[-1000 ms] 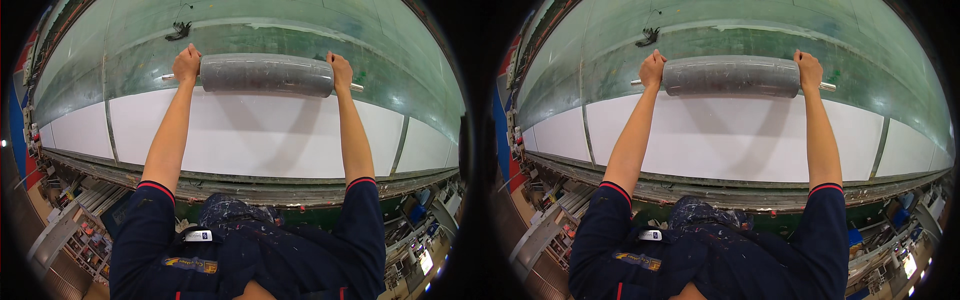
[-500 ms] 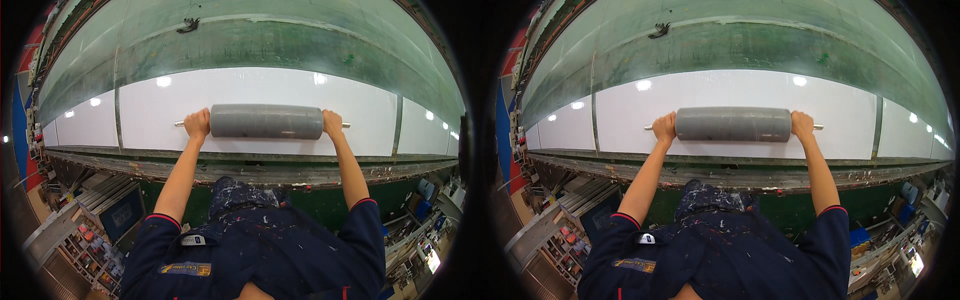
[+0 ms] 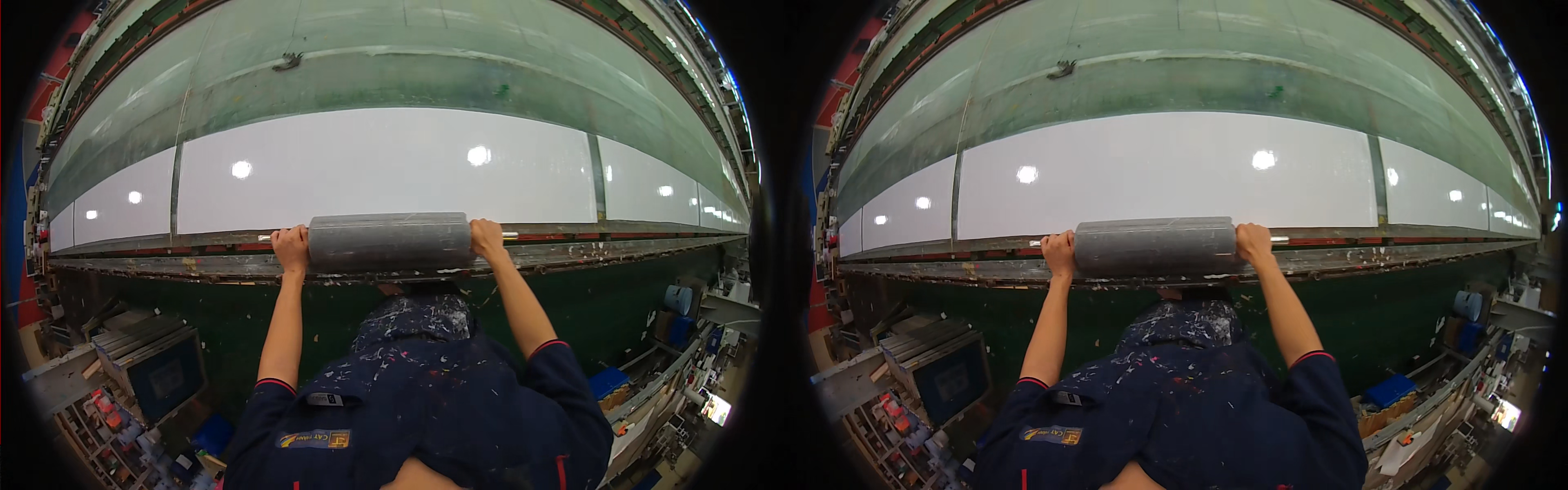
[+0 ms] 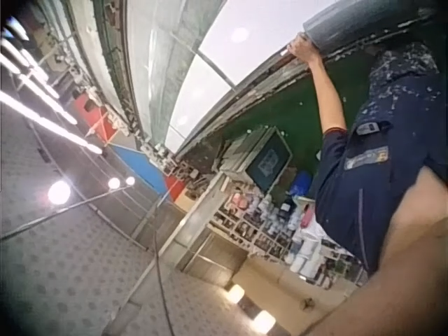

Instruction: Rolling a large manual roller over white panels on a production table to ensure smooth adhesion.

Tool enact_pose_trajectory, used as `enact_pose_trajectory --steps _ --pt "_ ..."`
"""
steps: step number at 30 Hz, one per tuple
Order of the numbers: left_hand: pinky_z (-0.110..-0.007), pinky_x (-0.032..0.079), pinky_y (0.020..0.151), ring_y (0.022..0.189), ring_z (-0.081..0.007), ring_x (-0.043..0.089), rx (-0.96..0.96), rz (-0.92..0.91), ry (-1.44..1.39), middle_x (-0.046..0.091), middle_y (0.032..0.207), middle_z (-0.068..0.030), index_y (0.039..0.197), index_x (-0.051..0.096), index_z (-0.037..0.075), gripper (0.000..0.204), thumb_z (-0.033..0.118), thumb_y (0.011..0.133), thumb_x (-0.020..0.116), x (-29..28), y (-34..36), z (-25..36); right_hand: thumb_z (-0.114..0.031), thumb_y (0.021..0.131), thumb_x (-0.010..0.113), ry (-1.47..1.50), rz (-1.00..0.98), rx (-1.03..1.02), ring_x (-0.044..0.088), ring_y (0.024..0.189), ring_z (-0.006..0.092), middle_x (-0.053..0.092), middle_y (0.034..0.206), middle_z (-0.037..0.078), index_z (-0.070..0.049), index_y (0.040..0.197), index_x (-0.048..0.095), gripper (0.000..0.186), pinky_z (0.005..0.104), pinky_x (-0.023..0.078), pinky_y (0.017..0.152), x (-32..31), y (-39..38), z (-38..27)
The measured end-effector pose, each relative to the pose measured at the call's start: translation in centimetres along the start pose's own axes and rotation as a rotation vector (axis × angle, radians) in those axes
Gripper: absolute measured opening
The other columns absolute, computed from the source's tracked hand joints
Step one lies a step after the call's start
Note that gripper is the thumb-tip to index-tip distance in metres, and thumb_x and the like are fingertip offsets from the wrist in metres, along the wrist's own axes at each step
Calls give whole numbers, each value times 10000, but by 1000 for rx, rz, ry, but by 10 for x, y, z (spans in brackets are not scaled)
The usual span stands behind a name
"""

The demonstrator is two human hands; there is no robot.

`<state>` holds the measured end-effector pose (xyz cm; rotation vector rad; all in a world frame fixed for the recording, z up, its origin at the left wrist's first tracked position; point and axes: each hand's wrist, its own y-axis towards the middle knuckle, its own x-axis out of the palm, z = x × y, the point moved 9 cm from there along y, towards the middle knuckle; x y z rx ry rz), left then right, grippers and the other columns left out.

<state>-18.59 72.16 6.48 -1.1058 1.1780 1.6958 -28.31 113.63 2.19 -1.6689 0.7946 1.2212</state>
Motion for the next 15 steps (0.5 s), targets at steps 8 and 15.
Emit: enact_pose_trajectory --steps 8,15 --pt "-410 357 761 664 -293 574 71 -237 201 606 640 -133 645 647 60 457 314 904 369 22 -13 -10 -350 900 337 208 121 -35 607 654 372 608 664 205 -33 626 631 512 471 471 614 -9 -16 -9" --pt "-412 352 761 587 -316 572 -92 -354 157 614 625 -145 597 640 44 519 358 899 359 41 -24 43 -382 902 334 286 -13 43 603 690 378 608 682 209 -25 656 641 531 465 460 653 -9 -50 61"
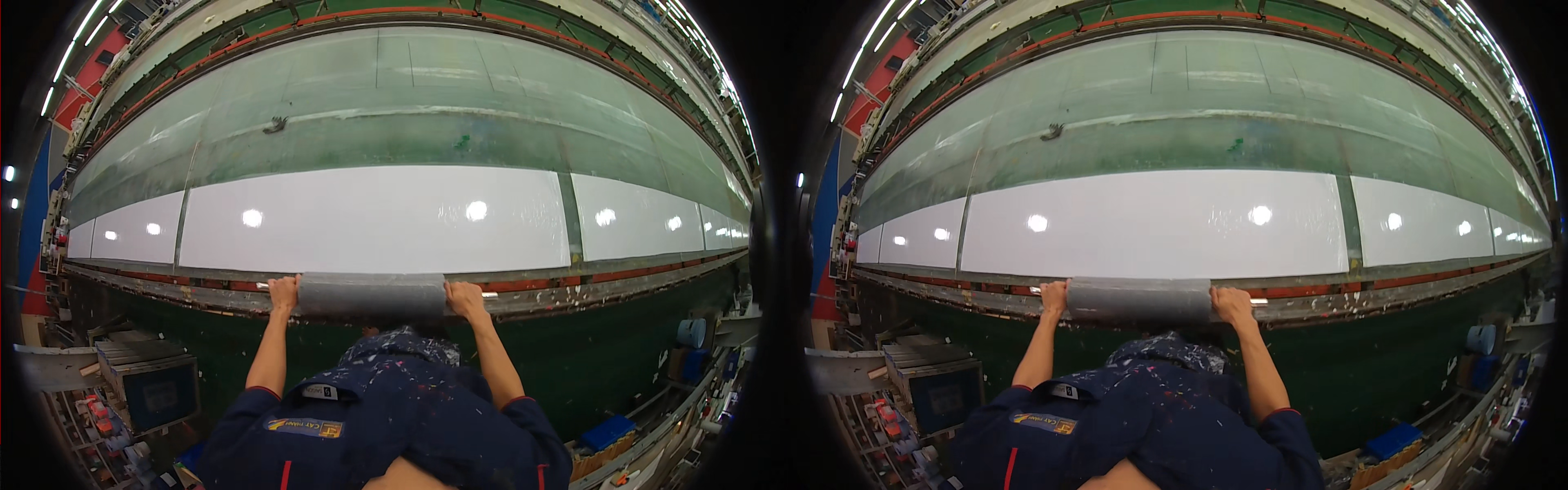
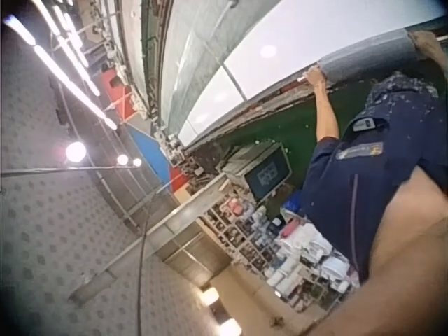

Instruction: Rolling a large manual roller over white panels on a production table to ensure smooth adhesion.

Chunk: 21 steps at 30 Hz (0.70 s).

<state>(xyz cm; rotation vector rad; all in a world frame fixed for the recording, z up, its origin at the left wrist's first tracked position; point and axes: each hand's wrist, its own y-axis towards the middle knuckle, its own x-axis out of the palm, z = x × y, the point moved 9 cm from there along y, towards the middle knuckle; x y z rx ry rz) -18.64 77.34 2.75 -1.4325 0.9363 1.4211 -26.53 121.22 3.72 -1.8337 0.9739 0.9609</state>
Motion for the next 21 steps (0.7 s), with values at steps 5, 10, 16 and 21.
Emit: enact_pose_trajectory --steps 5,10,16,21 --pt "-435 428 684 569 -364 565 97 -67 -134 586 586 -164 598 656 46 489 408 858 454 -2 0 123 -393 908 342 -107 -47 112 603 682 376 605 670 200 -34 665 645 529 460 456 635 -22 -7 120" --pt "-443 413 548 467 -361 522 17 -74 -222 550 514 -170 527 623 37 487 384 831 466 6 8 189 -349 899 385 -156 0 173 584 613 373 576 611 201 -22 578 608 510 454 445 569 -70 13 185" --pt "-451 382 491 477 -369 488 17 161 -361 510 505 -157 550 541 51 380 306 824 480 -20 87 203 -281 900 415 4 378 7 471 459 390 491 511 213 -7 460 491 524 462 344 487 -124 81 179" --pt "-418 406 513 490 -324 504 15 337 -379 551 520 -94 592 614 134 338 279 857 462 -29 192 215 -235 872 449 8 653 20 486 455 352 503 492 170 -45 467 488 449 458 356 445 -163 185 210"
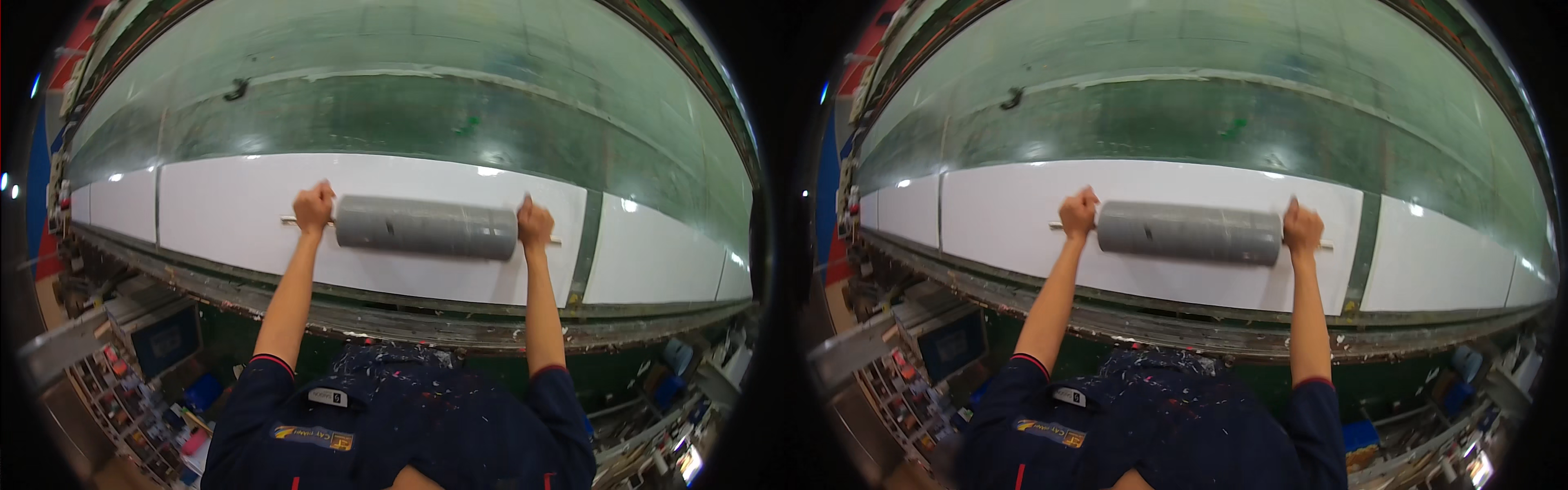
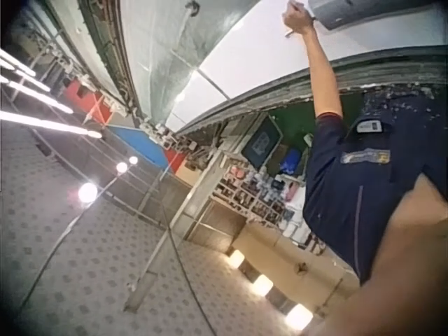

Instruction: Rolling a large manual roller over white panels on a production table to ensure smooth adhesion.

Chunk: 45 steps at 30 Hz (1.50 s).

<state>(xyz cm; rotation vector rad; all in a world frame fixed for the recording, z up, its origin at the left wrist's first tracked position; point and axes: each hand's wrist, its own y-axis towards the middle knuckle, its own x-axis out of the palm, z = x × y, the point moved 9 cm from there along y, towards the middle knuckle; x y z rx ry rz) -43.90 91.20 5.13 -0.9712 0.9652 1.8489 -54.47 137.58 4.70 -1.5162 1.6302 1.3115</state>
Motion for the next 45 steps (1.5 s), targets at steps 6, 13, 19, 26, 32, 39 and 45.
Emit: enact_pose_trajectory --steps 6,13,19,26,32,39,45 --pt "-409 422 654 604 -333 572 -217 30 32 596 591 -109 660 624 99 433 328 914 358 22 85 6 -326 903 377 23 -12 115 554 579 374 565 590 181 -47 587 582 469 458 415 532 24 115 -17" --pt "-452 420 704 726 -378 584 -50 -221 213 618 726 -179 748 625 55 513 396 934 289 61 122 14 -378 896 320 -190 -242 318 608 713 374 629 742 190 -33 696 642 513 451 474 669 57 150 9" --pt "-466 450 691 816 -387 591 -45 -532 237 625 827 -196 831 652 88 480 422 901 315 56 75 1 -369 848 355 -173 -375 393 620 706 353 638 753 184 -25 718 661 478 439 480 660 47 86 11" --pt "-443 462 723 841 -362 605 6 -734 317 628 851 -208 817 654 42 379 344 816 424 37 -40 -14 -281 816 388 -259 -386 291 615 611 325 623 652 159 -45 627 626 384 445 473 586 14 -38 4" --pt "-447 450 709 815 -376 600 19 -811 263 625 821 -214 791 639 16 414 347 815 392 12 -134 -21 -264 792 399 -343 -331 20 606 561 274 626 616 129 -90 593 641 359 413 402 611 -37 -145 -26" --pt "-442 451 705 804 -372 603 65 -769 275 625 794 -213 806 650 22 412 367 800 423 -6 -199 -41 -254 761 436 -244 -306 104 600 537 267 611 573 130 -86 531 628 343 391 397 640 -67 -206 -28" --pt "-451 452 726 834 -367 604 12 -833 241 624 823 -219 832 650 22 340 325 775 506 -18 -208 -19 -308 800 436 -73 -320 53 577 522 284 590 549 136 -60 517 618 418 390 403 624 -68 -222 -12"
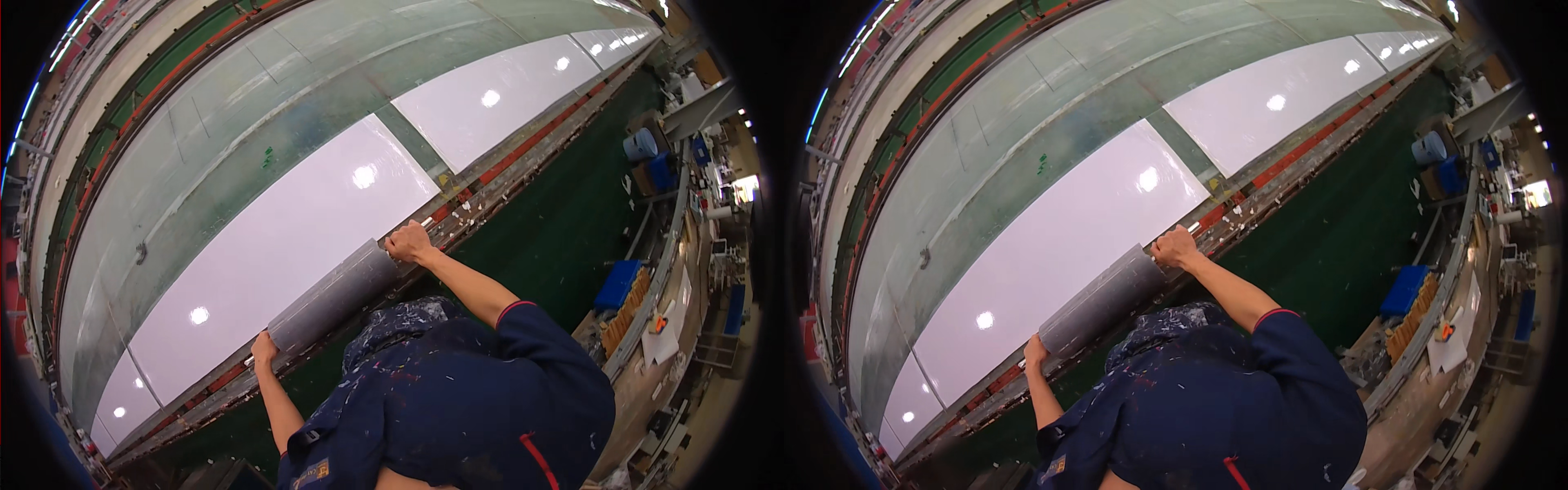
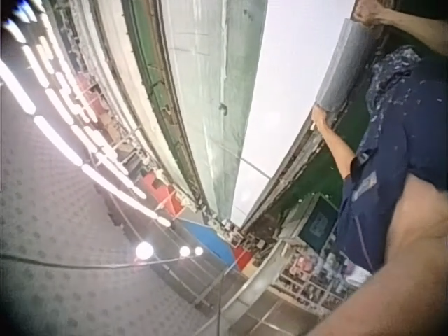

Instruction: Rolling a large manual roller over white panels on a production table to ensure smooth adhesion.

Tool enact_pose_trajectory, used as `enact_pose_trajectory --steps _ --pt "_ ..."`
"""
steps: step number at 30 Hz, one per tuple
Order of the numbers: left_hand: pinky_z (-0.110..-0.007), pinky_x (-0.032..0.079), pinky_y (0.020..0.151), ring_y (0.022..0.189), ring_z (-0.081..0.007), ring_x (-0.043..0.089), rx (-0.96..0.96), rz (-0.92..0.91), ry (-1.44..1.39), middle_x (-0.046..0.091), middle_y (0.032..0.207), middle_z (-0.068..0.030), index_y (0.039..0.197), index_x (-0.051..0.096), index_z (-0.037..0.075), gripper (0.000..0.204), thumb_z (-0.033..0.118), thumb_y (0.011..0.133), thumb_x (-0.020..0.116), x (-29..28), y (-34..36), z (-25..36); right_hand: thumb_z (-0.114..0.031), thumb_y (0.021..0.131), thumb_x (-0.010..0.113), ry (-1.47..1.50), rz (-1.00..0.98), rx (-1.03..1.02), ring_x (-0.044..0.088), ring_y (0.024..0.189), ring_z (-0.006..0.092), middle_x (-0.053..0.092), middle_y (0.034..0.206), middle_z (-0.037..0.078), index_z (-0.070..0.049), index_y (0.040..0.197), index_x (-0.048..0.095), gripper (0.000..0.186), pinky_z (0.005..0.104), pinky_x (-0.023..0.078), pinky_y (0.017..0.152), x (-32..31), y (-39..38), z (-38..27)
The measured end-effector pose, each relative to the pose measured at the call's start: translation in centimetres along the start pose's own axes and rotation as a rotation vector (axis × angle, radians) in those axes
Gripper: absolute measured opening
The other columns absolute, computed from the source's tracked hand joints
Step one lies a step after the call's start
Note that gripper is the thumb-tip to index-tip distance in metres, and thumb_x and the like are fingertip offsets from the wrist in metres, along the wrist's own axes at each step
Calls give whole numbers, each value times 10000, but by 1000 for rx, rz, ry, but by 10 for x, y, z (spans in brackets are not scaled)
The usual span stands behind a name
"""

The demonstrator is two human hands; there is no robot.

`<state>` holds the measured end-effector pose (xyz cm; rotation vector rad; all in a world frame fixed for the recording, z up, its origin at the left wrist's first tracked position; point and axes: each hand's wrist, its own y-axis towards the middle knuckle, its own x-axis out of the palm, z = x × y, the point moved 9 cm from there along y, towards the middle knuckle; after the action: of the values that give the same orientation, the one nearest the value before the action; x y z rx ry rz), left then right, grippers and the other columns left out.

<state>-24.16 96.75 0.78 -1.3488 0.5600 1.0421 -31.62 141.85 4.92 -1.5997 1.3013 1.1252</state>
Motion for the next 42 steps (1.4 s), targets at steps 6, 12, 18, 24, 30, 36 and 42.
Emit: enact_pose_trajectory --steps 6,12,18,24,30,36,42 --pt "-447 451 775 902 -362 591 -51 -110 69 628 900 -206 881 632 30 271 254 741 571 8 -8 55 -319 799 453 66 8 -6 577 528 287 590 552 132 -74 512 615 411 380 401 610 -25 1 56" --pt "-437 448 759 887 -357 587 -13 -160 0 624 894 -195 889 624 55 283 273 813 461 41 9 194 -346 797 452 -41 -25 187 585 577 295 599 585 142 -60 546 630 420 390 414 678 -62 5 200" --pt "-441 454 683 783 -370 590 82 -145 -166 618 778 -183 800 634 62 429 385 877 362 59 20 327 -323 774 489 -120 -34 246 565 557 327 588 572 168 -16 548 626 405 398 409 688 -101 16 316" --pt "-461 421 507 557 -383 553 25 288 -233 557 587 -182 633 598 61 402 342 862 422 15 56 348 -315 781 500 -99 -15 268 530 513 353 560 541 166 -43 540 618 382 443 409 540 -116 64 328" --pt "-400 389 442 448 -317 509 80 677 -292 502 478 -121 569 563 106 366 259 873 430 -56 128 344 -301 806 499 -17 280 229 522 512 357 546 543 153 -56 569 587 352 440 393 487 -127 173 328" --pt "-304 404 483 441 -166 545 -187 904 -634 517 435 -32 582 575 63 459 304 917 376 -133 225 312 -367 837 439 75 291 312 569 630 363 587 629 153 -68 667 614 386 447 421 548 -134 297 329" --pt "-352 440 557 516 -228 577 -255 773 -574 545 462 -44 610 602 92 460 360 894 359 -167 303 315 -415 824 415 35 209 335 592 728 375 620 745 176 -87 756 658 413 429 460 633 -127 377 321"
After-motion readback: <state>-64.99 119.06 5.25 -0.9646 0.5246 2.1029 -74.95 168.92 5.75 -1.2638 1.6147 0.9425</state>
